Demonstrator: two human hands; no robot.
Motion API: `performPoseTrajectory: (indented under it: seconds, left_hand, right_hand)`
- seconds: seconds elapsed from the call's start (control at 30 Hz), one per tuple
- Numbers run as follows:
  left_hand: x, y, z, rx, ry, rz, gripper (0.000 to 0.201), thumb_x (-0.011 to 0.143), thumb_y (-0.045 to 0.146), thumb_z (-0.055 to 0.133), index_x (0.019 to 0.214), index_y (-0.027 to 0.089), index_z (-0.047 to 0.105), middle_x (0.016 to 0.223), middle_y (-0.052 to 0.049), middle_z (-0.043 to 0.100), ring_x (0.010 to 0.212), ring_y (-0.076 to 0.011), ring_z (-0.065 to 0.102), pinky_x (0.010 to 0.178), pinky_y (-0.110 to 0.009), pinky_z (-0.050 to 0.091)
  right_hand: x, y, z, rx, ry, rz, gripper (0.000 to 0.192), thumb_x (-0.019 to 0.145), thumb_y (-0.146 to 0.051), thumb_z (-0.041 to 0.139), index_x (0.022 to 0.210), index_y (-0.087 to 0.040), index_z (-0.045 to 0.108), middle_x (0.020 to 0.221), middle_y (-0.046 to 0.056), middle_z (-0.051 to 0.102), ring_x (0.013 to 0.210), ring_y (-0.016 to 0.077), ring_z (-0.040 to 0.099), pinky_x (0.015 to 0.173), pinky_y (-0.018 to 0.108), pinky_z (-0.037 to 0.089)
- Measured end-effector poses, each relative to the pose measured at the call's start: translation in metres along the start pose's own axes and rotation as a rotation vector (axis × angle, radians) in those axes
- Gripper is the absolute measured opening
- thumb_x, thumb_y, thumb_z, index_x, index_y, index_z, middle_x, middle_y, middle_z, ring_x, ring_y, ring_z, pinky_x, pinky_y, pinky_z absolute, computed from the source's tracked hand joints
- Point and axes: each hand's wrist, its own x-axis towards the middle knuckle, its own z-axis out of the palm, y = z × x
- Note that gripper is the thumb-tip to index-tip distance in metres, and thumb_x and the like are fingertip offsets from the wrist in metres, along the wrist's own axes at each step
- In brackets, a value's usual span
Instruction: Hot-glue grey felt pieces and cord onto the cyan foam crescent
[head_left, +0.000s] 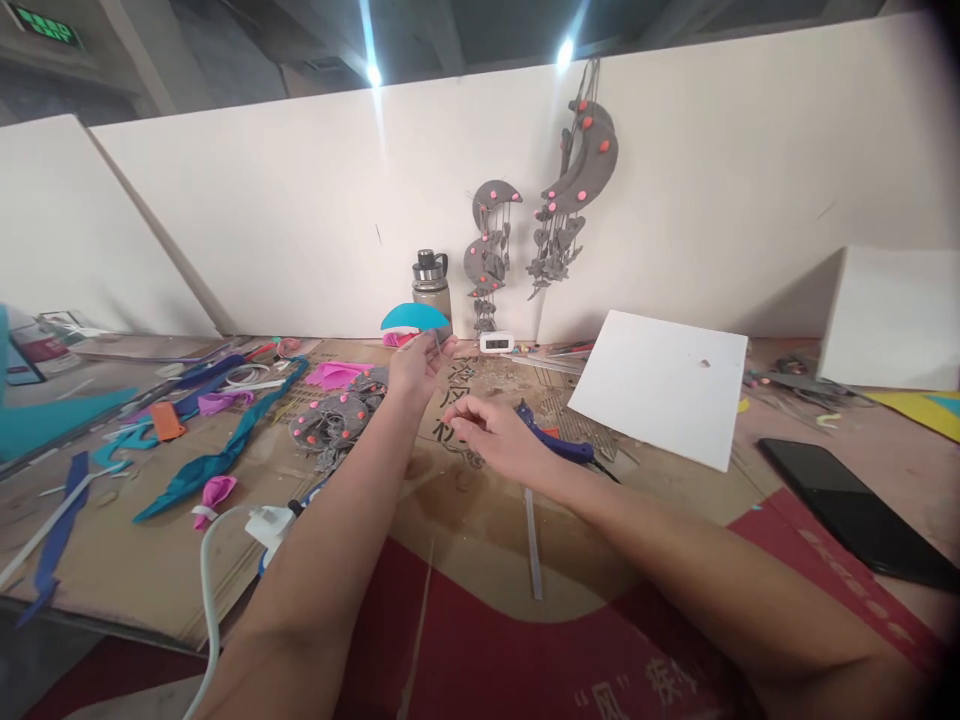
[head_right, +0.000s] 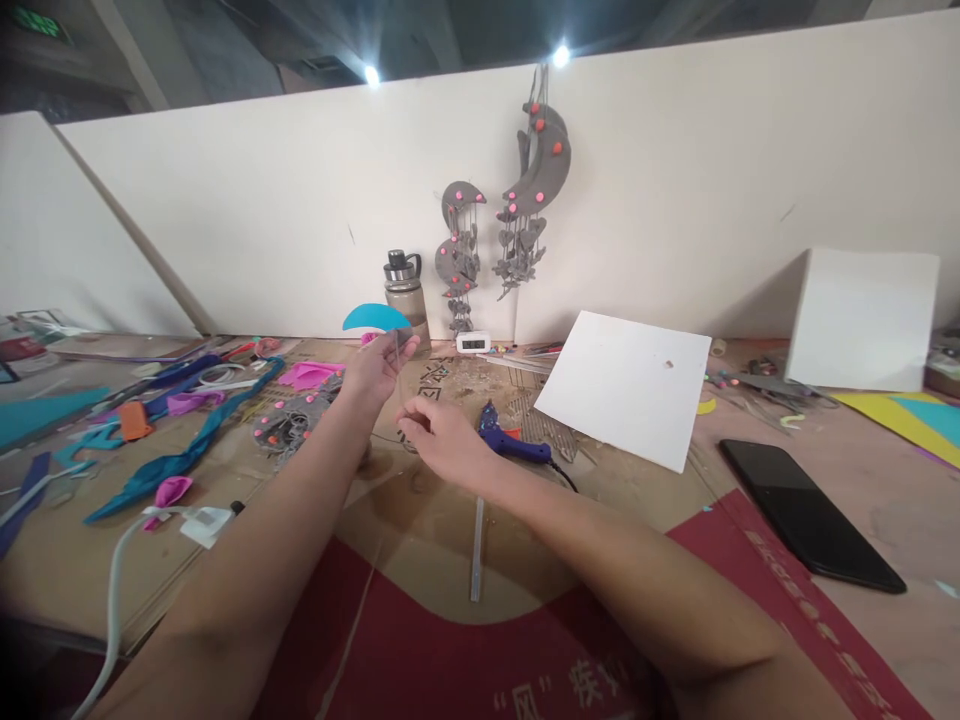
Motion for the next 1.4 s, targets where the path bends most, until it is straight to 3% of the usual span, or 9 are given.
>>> performPoseTrajectory:
  seconds: [0.17, 0.3, 0.37, 0.53, 0.73, 0.97, 1.1, 1.27, 1.4]
  left_hand:
    - [-0.002, 0.013, 0.005, -0.047, 0.073, -0.014, 0.011, 0.082, 0.006, 0.057, 0.074, 0.013, 0.054, 0.071, -0.003, 0.065, 0.075, -0.0116, 0.071, 0.077, -0.020, 0.057]
    - [-0.007, 0.032, 0.015, -0.113, 0.078, 0.000, 0.008, 0.084, 0.006, 0.055, 0.079, 0.012, 0.056, 0.077, -0.004, 0.067, 0.080, -0.0126, 0.071, 0.078, -0.020, 0.058]
    - [-0.009, 0.044, 0.019, -0.147, 0.058, 0.025, 0.005, 0.085, 0.008, 0.055, 0.083, 0.011, 0.058, 0.081, -0.006, 0.069, 0.085, -0.0140, 0.071, 0.079, -0.019, 0.058]
    - [-0.021, 0.075, 0.028, -0.195, 0.018, 0.163, 0.013, 0.087, 0.012, 0.057, 0.099, 0.012, 0.061, 0.089, -0.006, 0.070, 0.099, -0.0170, 0.069, 0.085, -0.021, 0.058]
    - [-0.039, 0.099, 0.037, -0.293, 0.068, 0.263, 0.022, 0.089, 0.014, 0.056, 0.111, 0.013, 0.059, 0.101, -0.007, 0.069, 0.110, -0.0180, 0.065, 0.091, -0.021, 0.055]
    - [-0.039, 0.095, 0.038, -0.348, 0.068, 0.277, 0.029, 0.089, 0.017, 0.056, 0.119, 0.017, 0.055, 0.107, -0.007, 0.068, 0.111, -0.0182, 0.065, 0.093, -0.025, 0.054]
    - [-0.044, 0.091, 0.044, -0.296, 0.026, 0.275, 0.025, 0.090, 0.016, 0.055, 0.115, 0.017, 0.057, 0.106, -0.007, 0.068, 0.111, -0.0181, 0.065, 0.092, -0.024, 0.055]
    - [-0.041, 0.089, 0.041, -0.281, 0.048, 0.280, 0.020, 0.089, 0.015, 0.056, 0.109, 0.017, 0.059, 0.103, -0.006, 0.068, 0.108, -0.0155, 0.066, 0.090, -0.021, 0.055]
    - [-0.026, 0.078, 0.030, -0.305, 0.130, 0.272, 0.022, 0.087, 0.016, 0.058, 0.109, 0.017, 0.059, 0.100, -0.007, 0.069, 0.101, -0.0147, 0.068, 0.088, -0.019, 0.056]
  right_hand:
    - [-0.008, -0.025, -0.016, 0.343, -0.275, -0.060, 0.041, 0.093, -0.042, 0.049, 0.127, -0.020, 0.050, 0.101, 0.007, 0.066, 0.091, 0.0139, 0.062, 0.084, 0.031, 0.047]
    - [-0.012, -0.027, -0.029, 0.180, -0.482, 0.002, 0.059, 0.089, -0.038, 0.056, 0.142, -0.022, 0.038, 0.116, 0.009, 0.065, 0.093, 0.0140, 0.063, 0.082, 0.030, 0.049]
    - [-0.011, -0.021, -0.032, 0.036, -0.532, 0.045, 0.059, 0.084, -0.030, 0.063, 0.139, -0.022, 0.044, 0.112, 0.008, 0.067, 0.085, 0.0124, 0.063, 0.076, 0.026, 0.049]
    - [-0.005, -0.002, -0.035, -0.160, -0.424, 0.077, 0.035, 0.077, -0.019, 0.064, 0.112, -0.022, 0.065, 0.091, 0.002, 0.071, 0.066, 0.0106, 0.063, 0.063, 0.023, 0.048]
    - [0.005, 0.027, -0.042, 0.119, -0.293, 0.314, 0.039, 0.072, -0.025, 0.070, 0.109, -0.021, 0.058, 0.076, -0.003, 0.061, 0.062, 0.0144, 0.065, 0.054, 0.027, 0.053]
    - [0.011, 0.032, -0.045, -0.033, -0.129, 0.192, 0.016, 0.080, -0.032, 0.061, 0.087, -0.019, 0.059, 0.065, -0.005, 0.053, 0.051, 0.0080, 0.051, 0.048, 0.022, 0.043]
    - [0.010, 0.023, -0.040, -0.215, -0.133, 0.029, 0.020, 0.078, -0.031, 0.065, 0.093, -0.018, 0.066, 0.073, -0.002, 0.060, 0.063, 0.0100, 0.053, 0.058, 0.023, 0.041]
    - [-0.002, -0.012, -0.038, -0.346, -0.479, -0.054, 0.020, 0.087, -0.031, 0.057, 0.089, -0.021, 0.074, 0.078, 0.000, 0.068, 0.068, 0.0126, 0.056, 0.062, 0.024, 0.038]
    - [-0.018, -0.051, -0.045, -0.256, -0.421, -0.213, 0.030, 0.095, -0.036, 0.046, 0.095, -0.026, 0.074, 0.092, 0.001, 0.070, 0.081, 0.0134, 0.061, 0.072, 0.026, 0.043]
